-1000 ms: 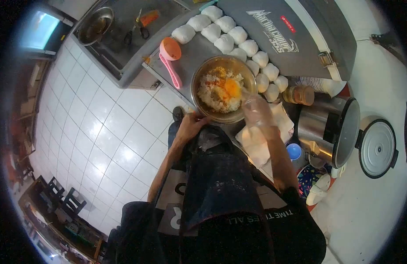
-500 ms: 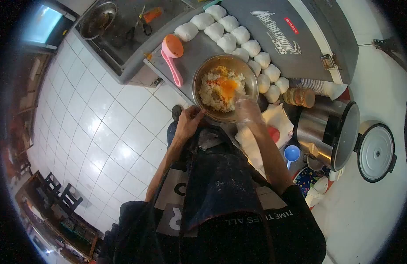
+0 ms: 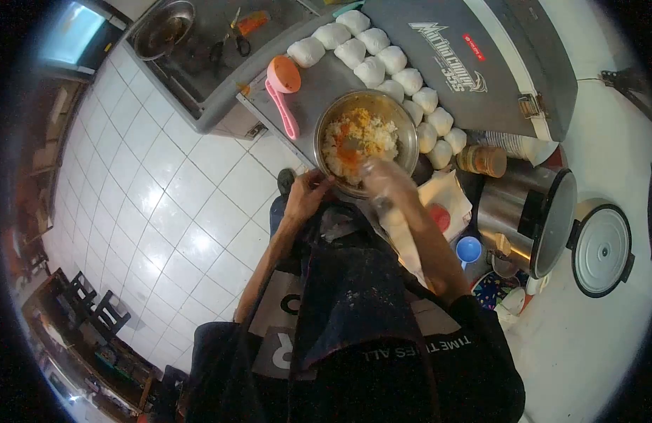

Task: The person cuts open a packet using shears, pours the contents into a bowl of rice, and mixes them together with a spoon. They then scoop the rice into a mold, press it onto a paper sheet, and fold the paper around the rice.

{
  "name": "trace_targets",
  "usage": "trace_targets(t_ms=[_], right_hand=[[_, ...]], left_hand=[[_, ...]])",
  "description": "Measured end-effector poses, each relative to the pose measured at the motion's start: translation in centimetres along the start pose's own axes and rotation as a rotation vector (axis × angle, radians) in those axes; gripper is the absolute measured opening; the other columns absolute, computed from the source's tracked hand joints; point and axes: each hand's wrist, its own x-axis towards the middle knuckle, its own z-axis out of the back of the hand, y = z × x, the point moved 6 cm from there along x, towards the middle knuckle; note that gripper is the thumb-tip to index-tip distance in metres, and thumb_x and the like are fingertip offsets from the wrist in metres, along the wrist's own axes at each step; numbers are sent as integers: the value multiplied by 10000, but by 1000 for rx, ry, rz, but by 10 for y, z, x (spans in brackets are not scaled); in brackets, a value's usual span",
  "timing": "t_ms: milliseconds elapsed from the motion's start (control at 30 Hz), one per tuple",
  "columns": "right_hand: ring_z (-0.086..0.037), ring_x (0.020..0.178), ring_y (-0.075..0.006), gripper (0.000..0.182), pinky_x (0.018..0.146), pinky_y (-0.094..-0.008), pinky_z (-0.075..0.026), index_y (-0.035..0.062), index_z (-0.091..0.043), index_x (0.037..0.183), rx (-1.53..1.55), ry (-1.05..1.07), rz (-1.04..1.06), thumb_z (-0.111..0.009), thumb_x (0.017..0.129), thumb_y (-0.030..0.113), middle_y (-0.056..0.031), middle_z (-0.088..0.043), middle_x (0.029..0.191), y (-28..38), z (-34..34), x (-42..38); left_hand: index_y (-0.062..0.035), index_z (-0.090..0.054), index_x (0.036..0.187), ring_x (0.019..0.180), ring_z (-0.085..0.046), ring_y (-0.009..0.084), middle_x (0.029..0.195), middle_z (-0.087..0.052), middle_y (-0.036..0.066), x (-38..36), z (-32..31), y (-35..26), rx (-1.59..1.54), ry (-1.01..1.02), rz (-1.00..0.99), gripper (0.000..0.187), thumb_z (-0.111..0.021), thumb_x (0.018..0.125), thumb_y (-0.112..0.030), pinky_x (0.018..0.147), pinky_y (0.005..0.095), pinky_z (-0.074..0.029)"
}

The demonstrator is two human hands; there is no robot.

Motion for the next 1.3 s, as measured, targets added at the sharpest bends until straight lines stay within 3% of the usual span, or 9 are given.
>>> trace_targets(t_ms=[400,533,667,733,833,933,1100,1200,1300], right_hand=[[-649,828,-390,239,736,-491,-512,8,-659,879,57,-38,-150,-511,881,195,-223,-658,859,32,40,-10],[-640,776,-384,208,682,-469,-511,4,-613,829,-101,-283,197,-495,885,166,-200,-638,782,2,-34,-22],[-625,717,-393,196,676,-494,-506,6,-591,897,-45,-386,115,-492,892,175,-193,-635,792,1,14,-4],[-635,747,-397,209,689,-508,-501,6,-610,936,403,-213,-231,-504,888,179,-207,-642,820,-29,-6,13],[-637,810,-398,224,726,-472,-514,5,-620,965,-133,-122,46,-478,915,171,-217,-649,860,32,-4,-2],[-640,892,-401,217,764,-476,-517,3,-621,972,-147,-77,-33,-500,905,172,-231,-656,963,5,-7,5],[-645,843,-377,244,742,-473,-507,-4,-633,909,-39,-466,178,-482,907,189,-230,-648,865,-29,51,-24],[-603,942,-361,201,838,-440,-487,17,-622,967,104,-273,-324,-533,887,178,-172,-634,909,-95,-2,-11],[-627,785,-386,271,706,-457,-505,-5,-625,912,25,-538,32,-466,928,214,-210,-649,879,-67,-39,18]], left_hand=[[43,-644,891,712,-601,158,760,-655,82,-5,2,-3,48,-9,5,302,-592,951,-248,677,309,-464],[58,-649,981,711,-669,183,796,-694,143,4,4,10,121,-14,-83,330,-625,921,-265,648,317,-508],[58,-654,968,702,-656,167,795,-694,129,-4,5,-5,211,-15,-50,313,-618,928,-250,645,310,-503],[57,-656,958,677,-643,160,797,-693,126,-7,5,-17,155,-18,-23,308,-615,933,-247,643,308,-501],[57,-655,955,660,-644,162,779,-689,125,2,4,8,75,-25,-75,322,-619,933,-262,636,312,-503],[63,-653,954,655,-641,156,768,-684,122,-2,4,-2,105,-13,0,338,-623,933,-273,624,312,-501],[69,-653,959,671,-640,151,770,-682,121,-1,5,-4,141,-26,-43,351,-624,934,-280,618,309,-499],[71,-653,956,675,-640,152,775,-681,124,-1,4,-5,142,-10,-56,354,-624,933,-281,620,309,-499],[70,-655,947,677,-639,153,778,-683,125,4,6,1,160,-9,-68,353,-624,934,-281,624,311,-500]])
